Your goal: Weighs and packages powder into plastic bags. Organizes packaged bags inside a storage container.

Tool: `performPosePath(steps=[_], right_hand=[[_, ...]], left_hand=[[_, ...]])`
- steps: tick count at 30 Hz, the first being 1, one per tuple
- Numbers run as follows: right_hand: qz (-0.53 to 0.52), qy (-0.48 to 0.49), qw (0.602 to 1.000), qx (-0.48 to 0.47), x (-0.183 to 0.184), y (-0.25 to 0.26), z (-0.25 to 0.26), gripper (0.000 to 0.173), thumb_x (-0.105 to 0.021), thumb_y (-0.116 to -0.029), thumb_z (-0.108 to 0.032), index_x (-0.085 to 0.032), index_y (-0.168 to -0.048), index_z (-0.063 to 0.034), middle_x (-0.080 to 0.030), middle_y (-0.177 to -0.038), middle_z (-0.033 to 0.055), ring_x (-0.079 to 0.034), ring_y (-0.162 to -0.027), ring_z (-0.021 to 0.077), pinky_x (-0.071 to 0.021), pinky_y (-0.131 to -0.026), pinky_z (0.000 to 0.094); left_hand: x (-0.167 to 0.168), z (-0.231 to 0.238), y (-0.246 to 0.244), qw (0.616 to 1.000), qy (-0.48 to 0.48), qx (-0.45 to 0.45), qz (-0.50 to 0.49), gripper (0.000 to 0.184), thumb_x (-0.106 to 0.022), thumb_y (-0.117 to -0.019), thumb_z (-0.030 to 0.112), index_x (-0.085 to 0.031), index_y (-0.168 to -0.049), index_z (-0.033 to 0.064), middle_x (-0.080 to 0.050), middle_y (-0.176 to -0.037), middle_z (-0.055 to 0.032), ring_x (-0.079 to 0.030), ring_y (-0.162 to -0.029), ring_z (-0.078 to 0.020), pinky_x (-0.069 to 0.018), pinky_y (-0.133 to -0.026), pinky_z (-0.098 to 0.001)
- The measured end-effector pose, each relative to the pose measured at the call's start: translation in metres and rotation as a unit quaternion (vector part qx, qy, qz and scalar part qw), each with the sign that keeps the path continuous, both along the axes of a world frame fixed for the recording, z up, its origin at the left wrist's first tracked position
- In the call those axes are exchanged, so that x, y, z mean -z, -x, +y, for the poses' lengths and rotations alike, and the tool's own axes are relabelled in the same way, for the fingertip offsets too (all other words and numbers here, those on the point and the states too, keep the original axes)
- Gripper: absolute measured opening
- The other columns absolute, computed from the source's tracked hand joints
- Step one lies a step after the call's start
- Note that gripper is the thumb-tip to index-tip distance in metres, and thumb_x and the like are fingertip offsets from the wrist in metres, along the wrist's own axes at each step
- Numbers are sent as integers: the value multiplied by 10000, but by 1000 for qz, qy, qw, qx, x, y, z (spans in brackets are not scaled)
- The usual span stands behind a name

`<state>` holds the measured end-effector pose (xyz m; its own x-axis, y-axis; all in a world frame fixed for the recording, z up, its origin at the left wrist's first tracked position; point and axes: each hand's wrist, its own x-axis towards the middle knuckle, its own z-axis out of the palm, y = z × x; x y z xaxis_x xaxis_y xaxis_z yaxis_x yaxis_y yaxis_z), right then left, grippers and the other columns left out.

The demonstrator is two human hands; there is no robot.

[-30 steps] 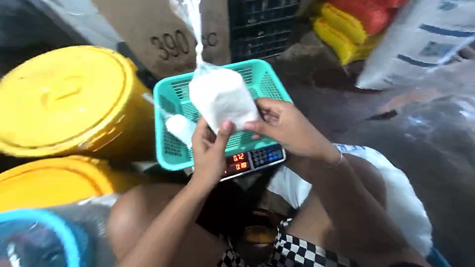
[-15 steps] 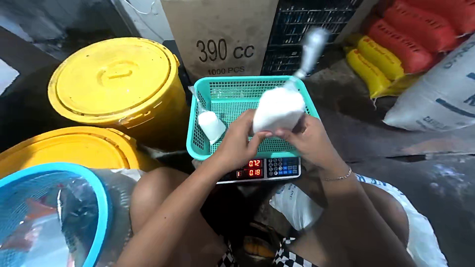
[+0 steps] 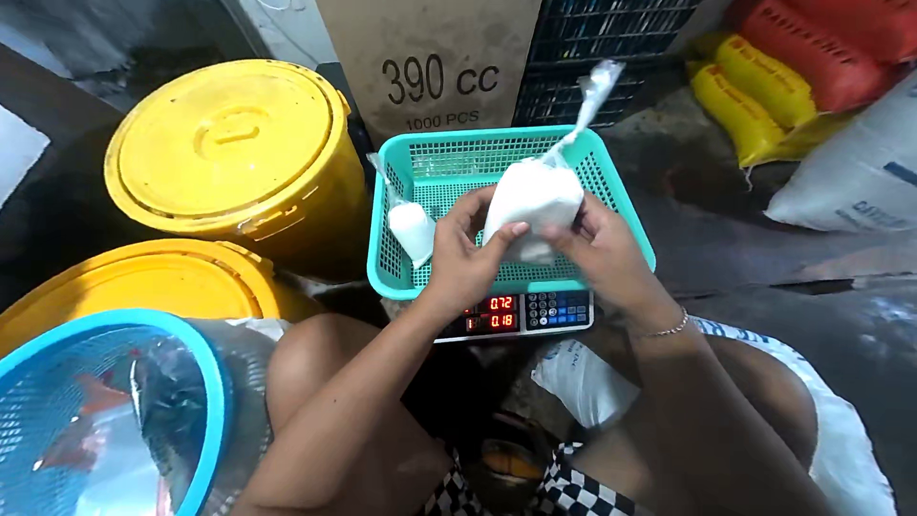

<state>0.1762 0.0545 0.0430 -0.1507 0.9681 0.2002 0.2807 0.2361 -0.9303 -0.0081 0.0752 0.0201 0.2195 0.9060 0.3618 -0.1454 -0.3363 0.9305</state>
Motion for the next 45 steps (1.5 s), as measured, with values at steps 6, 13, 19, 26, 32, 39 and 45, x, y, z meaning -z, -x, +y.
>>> performPosePath(steps=[6,13,19,26,32,39,45], right_hand=[[0,-143,989,38,11,2,0,320,-747,-906,-114,-612,-1159,28,-709,-994,-8,-683,-928,-25,-581,-849,160],[40,-55,998,-6,1,0,-1,319,-690,-953,-146,-606,-1235,-25,-693,-1027,-58,-673,-933,-32,-574,-848,151],[59,-108,992,20,4,1,0,251,-707,-916,-38,-632,-1153,-5,-702,-991,-21,-688,-904,2,-589,-828,168],[108,-25,994,-9,3,2,-2,257,-714,-946,-160,-645,-1174,-65,-700,-1001,-58,-681,-901,-3,-585,-816,176],[96,-66,993,20,8,4,0,151,-705,-944,-79,-669,-1089,-54,-713,-918,-48,-689,-834,-1,-594,-766,173],[64,-52,996,24,6,15,-3,267,-670,-976,-94,-621,-1229,-24,-708,-1005,-17,-685,-853,-10,-583,-767,153],[51,-114,985,119,10,-1,14,179,-674,-986,-114,-654,-1137,-19,-699,-932,-49,-668,-808,-30,-581,-749,164]], left_hand=[[4,-2,-4,999,-16,24,-31,371,-712,-918,34,-583,-1263,-8,-678,-1117,-41,-695,-944,-80,-608,-843,-262],[6,-5,-8,999,16,-11,-45,259,-684,-949,25,-611,-1197,10,-717,-991,-32,-712,-832,-75,-620,-753,-256],[11,-5,-11,997,20,15,-75,264,-702,-937,43,-608,-1184,38,-707,-999,-3,-698,-859,-51,-605,-773,-231],[8,-6,-11,999,-22,-16,-45,213,-676,-937,12,-588,-1129,41,-681,-965,-4,-686,-829,-49,-602,-742,-227],[10,-8,-12,998,-11,27,-52,326,-630,-993,98,-547,-1299,22,-660,-1100,-36,-676,-918,-61,-591,-794,-227],[12,-11,-16,997,-10,-65,-31,149,-602,-1043,234,-593,-1046,85,-640,-878,-2,-645,-700,-41,-573,-615,-209],[0,24,13,966,-94,-114,211,347,-485,-1082,256,-717,-1140,4,-704,-1074,-100,-660,-1016,-143,-530,-922,-334]])
